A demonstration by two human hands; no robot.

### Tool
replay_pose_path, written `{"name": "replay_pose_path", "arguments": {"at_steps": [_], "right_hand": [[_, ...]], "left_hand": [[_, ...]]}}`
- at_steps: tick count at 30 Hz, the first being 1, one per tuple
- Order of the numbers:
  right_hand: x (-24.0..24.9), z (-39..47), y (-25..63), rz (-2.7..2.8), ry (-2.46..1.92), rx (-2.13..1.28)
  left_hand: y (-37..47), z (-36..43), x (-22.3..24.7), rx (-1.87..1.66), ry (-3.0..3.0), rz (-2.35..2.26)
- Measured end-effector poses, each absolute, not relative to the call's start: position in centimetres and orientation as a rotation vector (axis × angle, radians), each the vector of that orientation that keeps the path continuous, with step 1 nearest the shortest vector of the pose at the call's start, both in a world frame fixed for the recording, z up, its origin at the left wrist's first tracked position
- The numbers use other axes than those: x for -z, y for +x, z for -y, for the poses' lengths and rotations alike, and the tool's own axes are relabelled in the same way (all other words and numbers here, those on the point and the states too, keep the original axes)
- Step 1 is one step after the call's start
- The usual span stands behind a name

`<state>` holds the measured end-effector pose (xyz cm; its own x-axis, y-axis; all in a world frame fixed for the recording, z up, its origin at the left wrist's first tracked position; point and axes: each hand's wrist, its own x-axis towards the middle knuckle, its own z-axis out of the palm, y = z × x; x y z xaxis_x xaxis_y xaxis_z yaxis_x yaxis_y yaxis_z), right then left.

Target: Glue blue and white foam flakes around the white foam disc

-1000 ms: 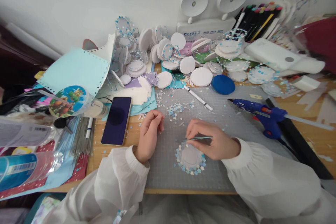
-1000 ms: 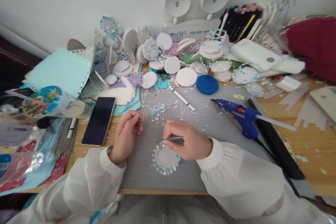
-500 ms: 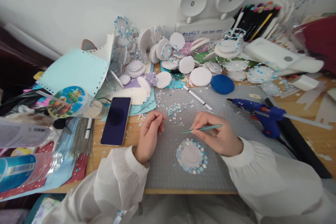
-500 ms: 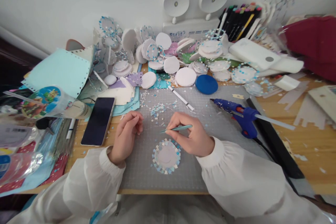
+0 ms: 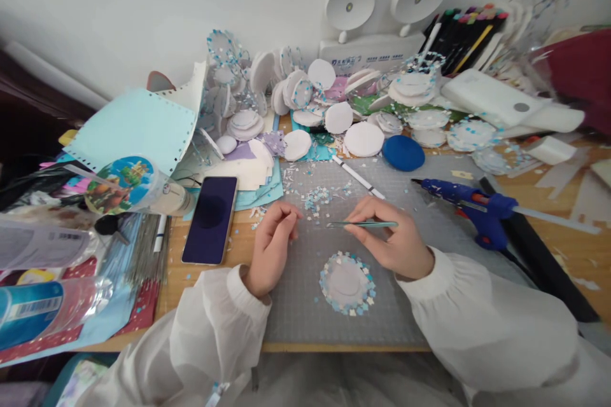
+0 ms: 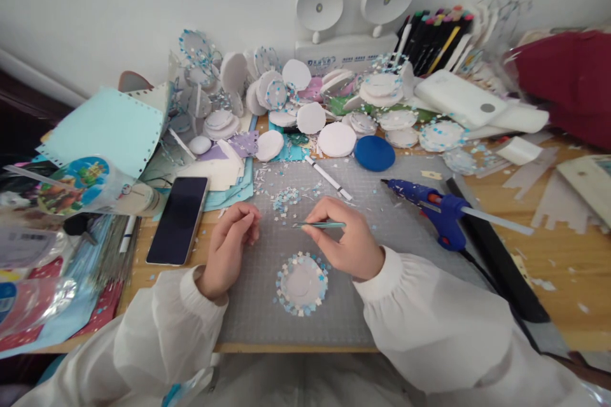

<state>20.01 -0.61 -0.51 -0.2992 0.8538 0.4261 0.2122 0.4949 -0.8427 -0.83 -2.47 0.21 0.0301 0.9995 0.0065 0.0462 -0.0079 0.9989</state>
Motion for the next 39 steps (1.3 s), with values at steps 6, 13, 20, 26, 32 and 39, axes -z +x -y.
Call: {"name": "replay_pose_path", "arguments": {"at_steps": [6, 13, 20, 26, 32, 39], "right_hand": [[0.3, 0.6, 20.2, 1.589, -0.998, -0.834], [-0.2, 0.4, 20.2, 1.397, -1.096, -0.890], [-0.3, 0.3, 20.0, 1.367, -1.123, -0.906], [-0.1, 0.4, 19.9, 1.342, -1.128, -0.931], [0.2, 0.4, 20.1, 1.220, -1.013, -1.141], [0.2, 0.9, 20.0, 1.128, -0.859, -1.369]], "left_hand": [[-2.6, 1.4, -1.3, -0.744, 2.357, -0.942], [-3.3, 1.0, -1.1, -0.376, 2.964, -0.620], [-2.6, 1.1, -1.6, -0.489, 2.788, -0.635], [-2.4, 1.2, -1.2, -0.579, 2.753, -0.649], [-2.3, 1.6, -0.4, -0.859, 2.232, -0.923], [-1.1, 2.0, -0.7, -1.093, 1.368, -1.104]]}}
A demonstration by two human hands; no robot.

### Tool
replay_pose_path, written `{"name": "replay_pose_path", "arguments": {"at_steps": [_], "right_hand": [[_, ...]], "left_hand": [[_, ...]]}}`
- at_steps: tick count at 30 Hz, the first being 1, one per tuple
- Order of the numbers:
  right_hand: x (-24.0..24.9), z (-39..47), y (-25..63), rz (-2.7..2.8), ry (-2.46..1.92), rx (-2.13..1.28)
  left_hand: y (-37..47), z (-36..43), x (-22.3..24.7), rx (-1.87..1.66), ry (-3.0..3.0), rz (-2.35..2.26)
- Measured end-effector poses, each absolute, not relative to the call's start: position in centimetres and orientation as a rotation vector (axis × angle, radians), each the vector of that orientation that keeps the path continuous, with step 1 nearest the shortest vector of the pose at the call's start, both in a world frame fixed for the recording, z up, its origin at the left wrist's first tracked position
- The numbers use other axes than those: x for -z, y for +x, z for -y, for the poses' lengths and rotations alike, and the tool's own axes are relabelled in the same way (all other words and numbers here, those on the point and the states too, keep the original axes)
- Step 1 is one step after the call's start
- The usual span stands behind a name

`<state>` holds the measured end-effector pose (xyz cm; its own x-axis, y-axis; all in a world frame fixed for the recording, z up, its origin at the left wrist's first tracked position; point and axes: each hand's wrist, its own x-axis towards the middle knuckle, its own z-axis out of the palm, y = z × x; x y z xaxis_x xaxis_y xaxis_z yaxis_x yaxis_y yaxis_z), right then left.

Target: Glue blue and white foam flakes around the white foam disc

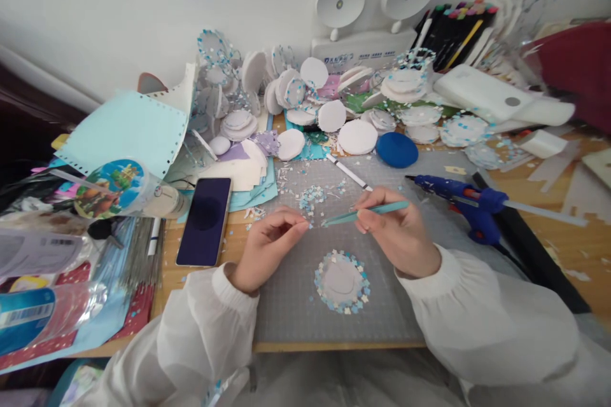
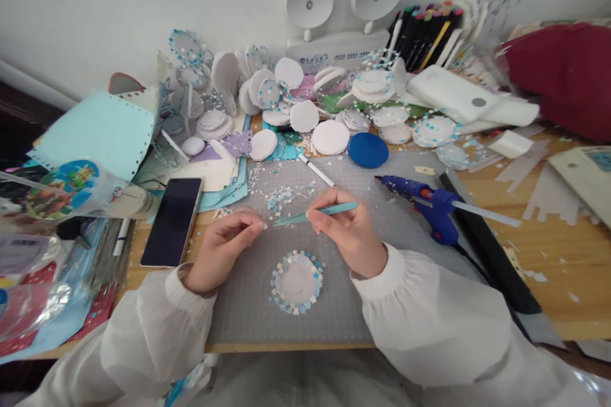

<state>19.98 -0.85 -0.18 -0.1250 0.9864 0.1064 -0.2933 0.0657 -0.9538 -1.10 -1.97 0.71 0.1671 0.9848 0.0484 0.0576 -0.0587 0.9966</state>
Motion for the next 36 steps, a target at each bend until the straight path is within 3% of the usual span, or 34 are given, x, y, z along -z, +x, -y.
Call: {"name": "replay_pose_path", "arguments": {"at_steps": [36], "right_hand": [[-0.7, 1.2, 19.6, 1.046, -0.922, -1.552]], "left_hand": [[-1.3, 2.2, -1.0, -1.044, 1.445, -0.979]]}}
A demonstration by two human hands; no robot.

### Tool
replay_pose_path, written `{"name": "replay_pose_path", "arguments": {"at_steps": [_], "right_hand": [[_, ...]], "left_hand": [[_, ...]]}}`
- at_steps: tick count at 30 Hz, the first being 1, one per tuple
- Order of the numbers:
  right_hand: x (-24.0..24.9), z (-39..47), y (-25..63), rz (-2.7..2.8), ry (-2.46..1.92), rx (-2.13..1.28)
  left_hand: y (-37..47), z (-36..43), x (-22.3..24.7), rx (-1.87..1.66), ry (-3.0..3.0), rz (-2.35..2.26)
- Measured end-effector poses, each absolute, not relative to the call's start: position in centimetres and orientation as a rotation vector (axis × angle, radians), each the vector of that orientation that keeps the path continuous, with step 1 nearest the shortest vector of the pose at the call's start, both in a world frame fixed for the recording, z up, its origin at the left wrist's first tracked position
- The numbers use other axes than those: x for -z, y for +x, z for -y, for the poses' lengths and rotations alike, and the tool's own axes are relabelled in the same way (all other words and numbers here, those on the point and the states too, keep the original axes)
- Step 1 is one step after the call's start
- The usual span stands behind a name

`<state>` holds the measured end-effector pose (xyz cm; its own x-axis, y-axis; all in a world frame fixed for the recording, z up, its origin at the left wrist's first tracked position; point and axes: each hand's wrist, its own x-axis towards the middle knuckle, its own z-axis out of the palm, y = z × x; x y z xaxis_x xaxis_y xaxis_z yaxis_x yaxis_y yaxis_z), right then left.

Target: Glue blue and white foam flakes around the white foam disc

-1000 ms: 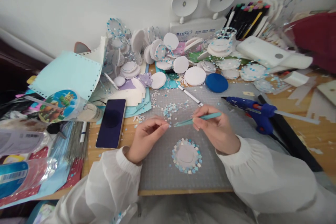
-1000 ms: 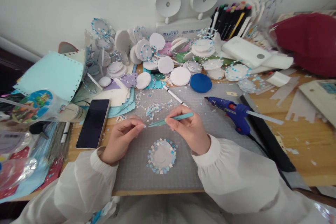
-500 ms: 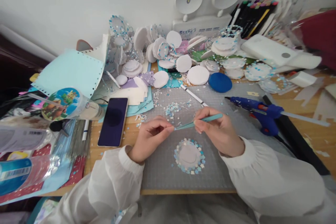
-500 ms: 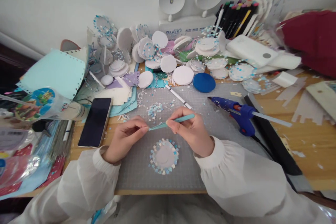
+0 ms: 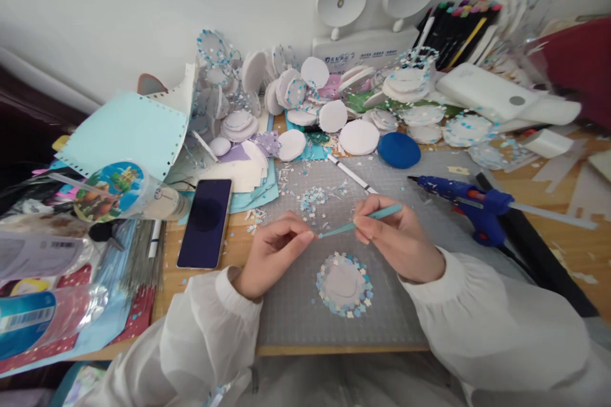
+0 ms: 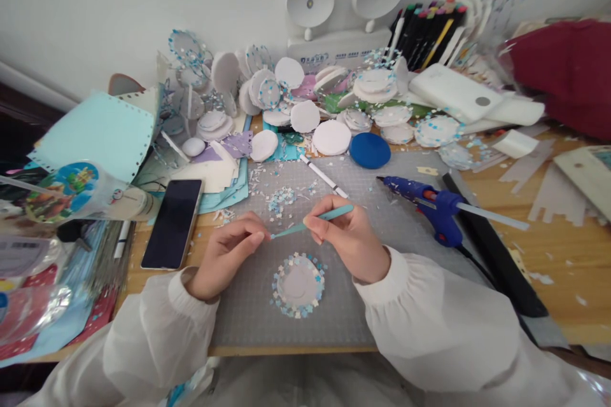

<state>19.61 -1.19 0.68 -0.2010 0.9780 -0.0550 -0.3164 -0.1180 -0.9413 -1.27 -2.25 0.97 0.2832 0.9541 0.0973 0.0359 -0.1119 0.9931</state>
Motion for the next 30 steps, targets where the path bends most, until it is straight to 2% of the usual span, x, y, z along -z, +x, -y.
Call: {"name": "replay_pose_path", "arguments": {"at_steps": [14, 30], "right_hand": [[0.2, 1.5, 19.9, 1.117, -0.900, -1.566], [-1.2, 1.2, 19.4, 0.879, -0.998, -1.754]], "left_hand": [[-1.3, 2.4, 0.0, -1.094, 1.543, -0.950], [-1.3, 2.4, -0.2, -1.097, 1.567, -0.911]]}}
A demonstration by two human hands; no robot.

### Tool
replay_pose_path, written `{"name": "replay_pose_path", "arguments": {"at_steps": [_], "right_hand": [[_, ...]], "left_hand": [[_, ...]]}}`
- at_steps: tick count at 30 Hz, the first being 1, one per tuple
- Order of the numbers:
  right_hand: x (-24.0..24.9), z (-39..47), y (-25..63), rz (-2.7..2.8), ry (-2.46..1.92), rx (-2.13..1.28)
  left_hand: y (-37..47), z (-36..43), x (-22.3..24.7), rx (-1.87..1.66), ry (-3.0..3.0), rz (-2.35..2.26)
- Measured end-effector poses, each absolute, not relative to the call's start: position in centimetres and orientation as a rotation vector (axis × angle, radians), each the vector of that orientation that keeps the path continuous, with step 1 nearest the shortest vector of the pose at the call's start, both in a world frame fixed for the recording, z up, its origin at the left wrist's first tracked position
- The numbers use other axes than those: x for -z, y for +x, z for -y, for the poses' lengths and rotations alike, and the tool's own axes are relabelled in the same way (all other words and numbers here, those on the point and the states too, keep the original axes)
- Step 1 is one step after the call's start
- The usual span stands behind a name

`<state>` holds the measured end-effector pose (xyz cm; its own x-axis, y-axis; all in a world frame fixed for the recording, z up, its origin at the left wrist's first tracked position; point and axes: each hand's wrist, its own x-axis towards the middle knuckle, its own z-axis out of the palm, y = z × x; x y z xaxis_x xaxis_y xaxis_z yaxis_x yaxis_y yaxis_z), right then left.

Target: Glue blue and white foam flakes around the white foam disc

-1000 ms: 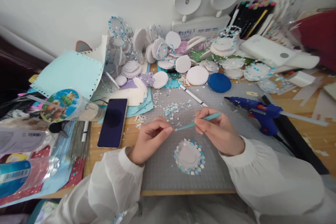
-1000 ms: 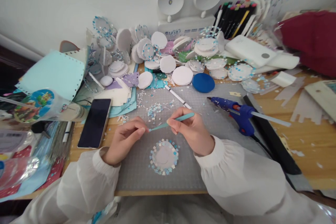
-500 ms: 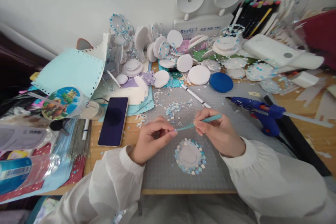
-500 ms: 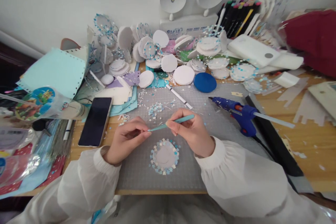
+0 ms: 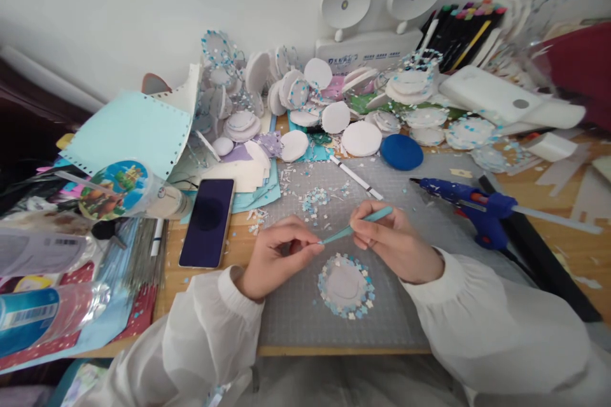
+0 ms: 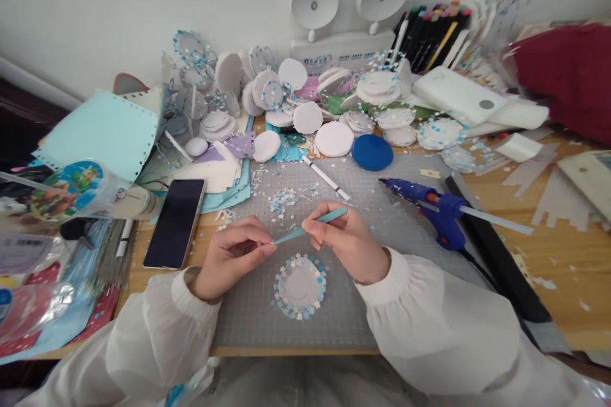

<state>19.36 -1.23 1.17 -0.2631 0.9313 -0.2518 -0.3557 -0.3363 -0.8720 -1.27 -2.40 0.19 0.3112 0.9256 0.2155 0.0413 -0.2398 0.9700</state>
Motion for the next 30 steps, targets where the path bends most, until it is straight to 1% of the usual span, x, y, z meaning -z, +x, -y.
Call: {"name": "replay_pose_path", "arguments": {"at_steps": [7, 30], "right_hand": [[-1.09, 1.27, 19.29, 0.799, -1.007, -1.814], [-1.32, 1.20, 19.16, 0.872, -1.052, -1.742]], "left_hand": [[-1.23, 2.33, -0.08, -1.112, 1.570, -0.900], [-1.16, 2.25, -0.40, -1.053, 1.598, -0.925]]}}
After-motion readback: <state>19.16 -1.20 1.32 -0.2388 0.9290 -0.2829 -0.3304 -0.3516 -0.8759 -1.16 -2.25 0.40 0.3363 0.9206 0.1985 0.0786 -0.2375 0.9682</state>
